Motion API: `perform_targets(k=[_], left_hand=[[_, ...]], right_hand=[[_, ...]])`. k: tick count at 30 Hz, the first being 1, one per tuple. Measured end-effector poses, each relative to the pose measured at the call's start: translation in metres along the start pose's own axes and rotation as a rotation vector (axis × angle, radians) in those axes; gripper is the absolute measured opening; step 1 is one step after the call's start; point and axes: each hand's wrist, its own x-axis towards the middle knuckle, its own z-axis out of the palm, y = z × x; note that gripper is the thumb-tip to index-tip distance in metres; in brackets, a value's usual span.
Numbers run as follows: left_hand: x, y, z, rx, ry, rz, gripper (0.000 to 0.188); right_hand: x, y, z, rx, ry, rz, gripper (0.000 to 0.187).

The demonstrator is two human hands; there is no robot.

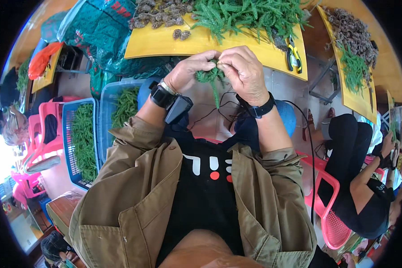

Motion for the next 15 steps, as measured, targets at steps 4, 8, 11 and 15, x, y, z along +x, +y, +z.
perform_targets(k=[4, 8, 11, 15], left_hand=[[0.006, -0.010, -0.005, -0.057, 0.001, 0.056, 0.030], [0.012, -0.009, 0.004, 0.053, 0.141, 0.062, 0.026], [0.016, -0.015, 0.011, 0.135, 0.230, 0.130, 0.025], [0.023, -0.010, 0.030, 0.452, 0.429, 0.242, 0.024]], right_hand=[[0.000, 0.003, 0.002, 0.007, 0.027, 0.037, 0.010], [0.001, 0.008, -0.002, 0.079, 0.074, 0.152, 0.010], [-0.001, 0.011, -0.001, 0.075, 0.117, 0.194, 0.011], [0.004, 0.008, -0.002, 0.083, 0.195, 0.302, 0.010]])
